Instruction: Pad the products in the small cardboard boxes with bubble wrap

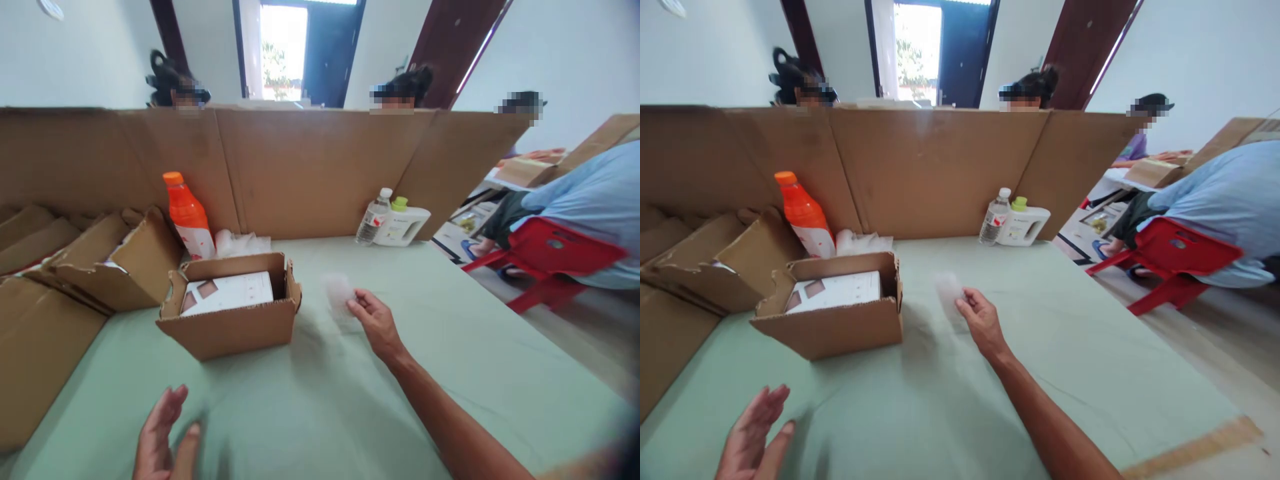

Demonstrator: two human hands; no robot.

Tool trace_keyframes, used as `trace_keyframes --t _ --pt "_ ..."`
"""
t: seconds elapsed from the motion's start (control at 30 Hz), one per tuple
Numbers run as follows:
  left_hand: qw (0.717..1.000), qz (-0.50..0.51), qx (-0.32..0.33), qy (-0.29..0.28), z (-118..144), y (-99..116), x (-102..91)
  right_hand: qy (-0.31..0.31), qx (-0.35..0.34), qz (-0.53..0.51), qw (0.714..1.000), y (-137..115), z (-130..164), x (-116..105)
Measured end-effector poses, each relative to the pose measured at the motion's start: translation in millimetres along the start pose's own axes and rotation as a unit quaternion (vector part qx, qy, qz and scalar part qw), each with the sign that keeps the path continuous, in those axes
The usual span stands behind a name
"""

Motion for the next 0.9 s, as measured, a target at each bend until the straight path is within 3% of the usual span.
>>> trace_keyframes --t 0.1,0.17,0.27,0.37,0.43,0.53,0.6,0.7,0.8,0.9 --pt "0.988 -0.033 -0.044 -0.143 24 17 17.2 -0.011 0.130 -0.191 0.973 -13 46 12" --pt "0.960 0.000 -0.101 -0.261 39 26 42.0 -0.010 0.191 -0.261 0.946 -15 79 26" --pt "0.901 0.124 -0.231 -0.346 53 39 82.7 0.013 0.252 -0.314 0.915 -14 124 45" --pt "0.859 0.189 -0.327 -0.346 55 47 109.8 0.006 0.314 -0.348 0.883 -16 163 53" --pt "0.865 0.190 -0.333 -0.325 49 49 117.0 -0.048 0.369 -0.344 0.862 -19 185 52" --pt "0.888 0.172 -0.303 -0.301 40 46 121.7 -0.178 0.417 -0.274 0.848 -23 210 40" --pt "0.900 0.163 -0.272 -0.298 36 43 129.5 -0.219 0.398 -0.221 0.863 -24 215 29" --pt "0.914 0.148 -0.223 -0.304 35 42 151.9 -0.176 0.348 -0.169 0.905 -21 210 14" --pt "0.924 0.130 -0.177 -0.314 38 45 171.9 -0.157 0.321 -0.121 0.926 -17 199 3" --pt "0.931 0.111 -0.137 -0.321 39 48 162.4 -0.188 0.288 -0.062 0.937 -17 187 -11"
Point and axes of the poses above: each hand's wrist, its own z-axis away from the middle knuckle, its own x-axis out of the palm, y = z × x, the point moved 2 cm from there along -z, towards the middle knuckle, and after that the axes turned 7 degrees about y, right-handed, at the moved point
